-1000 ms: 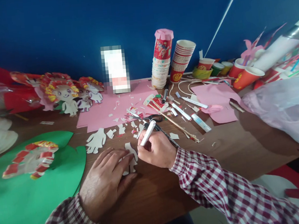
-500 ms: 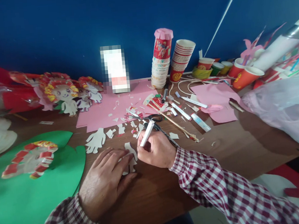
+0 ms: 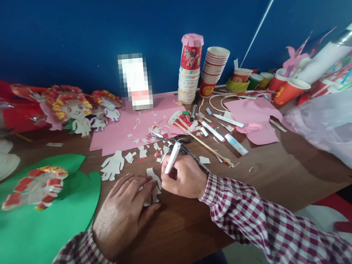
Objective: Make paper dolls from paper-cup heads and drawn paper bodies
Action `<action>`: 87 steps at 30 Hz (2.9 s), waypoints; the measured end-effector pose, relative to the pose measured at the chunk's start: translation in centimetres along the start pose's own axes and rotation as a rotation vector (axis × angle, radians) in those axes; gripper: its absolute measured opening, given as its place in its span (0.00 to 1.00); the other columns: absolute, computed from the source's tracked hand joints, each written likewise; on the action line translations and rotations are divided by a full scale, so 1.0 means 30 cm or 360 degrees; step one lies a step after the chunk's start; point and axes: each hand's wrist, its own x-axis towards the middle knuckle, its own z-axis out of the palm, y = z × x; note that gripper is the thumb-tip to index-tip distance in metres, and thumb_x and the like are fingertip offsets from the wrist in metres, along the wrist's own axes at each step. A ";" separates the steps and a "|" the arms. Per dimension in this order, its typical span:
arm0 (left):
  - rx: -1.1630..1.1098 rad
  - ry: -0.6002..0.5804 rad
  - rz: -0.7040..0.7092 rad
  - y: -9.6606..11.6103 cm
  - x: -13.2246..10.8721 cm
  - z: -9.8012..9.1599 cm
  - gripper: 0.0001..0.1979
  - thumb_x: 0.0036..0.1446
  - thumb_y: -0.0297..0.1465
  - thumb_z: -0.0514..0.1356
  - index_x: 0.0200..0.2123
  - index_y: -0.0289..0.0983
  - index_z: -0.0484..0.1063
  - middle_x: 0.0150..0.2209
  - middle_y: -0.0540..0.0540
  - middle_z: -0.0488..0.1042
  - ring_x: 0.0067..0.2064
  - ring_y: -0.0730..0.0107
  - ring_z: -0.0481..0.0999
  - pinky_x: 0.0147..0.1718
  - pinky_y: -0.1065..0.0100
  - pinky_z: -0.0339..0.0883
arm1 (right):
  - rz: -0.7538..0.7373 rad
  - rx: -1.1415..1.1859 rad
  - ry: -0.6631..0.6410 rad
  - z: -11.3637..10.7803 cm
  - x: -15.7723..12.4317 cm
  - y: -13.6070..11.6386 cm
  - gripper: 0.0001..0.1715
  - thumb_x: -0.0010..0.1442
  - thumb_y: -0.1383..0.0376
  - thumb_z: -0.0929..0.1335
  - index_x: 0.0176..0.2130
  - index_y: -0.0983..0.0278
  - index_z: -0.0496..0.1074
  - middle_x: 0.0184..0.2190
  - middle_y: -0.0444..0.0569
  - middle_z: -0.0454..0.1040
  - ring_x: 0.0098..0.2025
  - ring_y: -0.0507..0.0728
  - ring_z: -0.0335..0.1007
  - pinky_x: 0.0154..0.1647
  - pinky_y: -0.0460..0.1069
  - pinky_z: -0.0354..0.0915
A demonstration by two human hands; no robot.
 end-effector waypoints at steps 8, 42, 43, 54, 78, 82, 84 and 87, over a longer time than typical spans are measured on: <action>0.0015 0.0012 -0.0003 0.002 0.000 -0.002 0.16 0.57 0.37 0.58 0.45 0.34 0.71 0.44 0.41 0.73 0.46 0.55 0.71 0.52 0.49 0.62 | -0.0009 0.0000 -0.0016 0.000 -0.003 0.003 0.03 0.51 0.71 0.65 0.27 0.63 0.65 0.22 0.42 0.69 0.23 0.50 0.64 0.24 0.44 0.59; 0.0010 -0.0001 -0.0010 0.003 -0.001 -0.005 0.15 0.57 0.36 0.57 0.44 0.34 0.71 0.44 0.41 0.73 0.46 0.55 0.71 0.52 0.48 0.62 | -0.0048 0.0013 -0.0019 0.001 -0.005 -0.002 0.03 0.50 0.71 0.65 0.27 0.63 0.66 0.22 0.42 0.69 0.23 0.50 0.63 0.26 0.45 0.59; 0.0011 -0.0003 -0.0011 0.004 -0.001 -0.005 0.15 0.57 0.37 0.58 0.44 0.34 0.71 0.44 0.41 0.73 0.46 0.55 0.71 0.52 0.48 0.62 | -0.0037 0.0042 -0.0022 -0.001 -0.004 -0.003 0.03 0.50 0.71 0.66 0.27 0.64 0.66 0.22 0.42 0.68 0.23 0.50 0.62 0.25 0.45 0.59; 0.0004 -0.0029 -0.0014 0.000 -0.002 -0.006 0.15 0.57 0.37 0.58 0.45 0.36 0.70 0.45 0.41 0.72 0.47 0.56 0.71 0.53 0.48 0.61 | 0.0188 0.0697 0.0094 -0.035 0.000 -0.008 0.04 0.56 0.66 0.64 0.33 0.64 0.67 0.20 0.40 0.62 0.22 0.48 0.56 0.21 0.43 0.56; -0.0017 -0.0083 0.0048 -0.004 -0.007 -0.013 0.11 0.58 0.35 0.57 0.41 0.35 0.71 0.47 0.38 0.70 0.49 0.53 0.69 0.52 0.47 0.63 | -0.0038 0.0006 0.0136 0.003 -0.043 -0.020 0.04 0.54 0.69 0.65 0.29 0.63 0.62 0.20 0.40 0.63 0.21 0.49 0.58 0.21 0.44 0.55; -0.0030 -0.0067 0.0047 -0.005 -0.010 -0.012 0.10 0.58 0.35 0.57 0.40 0.36 0.71 0.48 0.39 0.71 0.49 0.54 0.70 0.52 0.48 0.62 | -0.0059 -0.0045 0.0054 0.005 -0.046 -0.014 0.04 0.54 0.69 0.65 0.29 0.63 0.62 0.21 0.41 0.64 0.22 0.50 0.59 0.22 0.45 0.55; -0.0043 -0.0047 0.0047 -0.006 -0.011 -0.011 0.10 0.58 0.35 0.56 0.40 0.36 0.71 0.47 0.40 0.71 0.49 0.55 0.70 0.53 0.48 0.62 | -0.0046 -0.0047 0.0039 0.004 -0.046 -0.012 0.04 0.54 0.69 0.65 0.29 0.63 0.62 0.21 0.41 0.65 0.22 0.50 0.58 0.22 0.44 0.55; -0.0042 -0.0031 0.0058 -0.007 -0.011 -0.009 0.11 0.59 0.36 0.56 0.40 0.36 0.71 0.47 0.40 0.71 0.48 0.56 0.71 0.52 0.48 0.62 | -0.0045 -0.0049 0.0052 0.003 -0.043 -0.012 0.04 0.54 0.69 0.65 0.29 0.63 0.63 0.21 0.41 0.66 0.22 0.50 0.60 0.23 0.45 0.56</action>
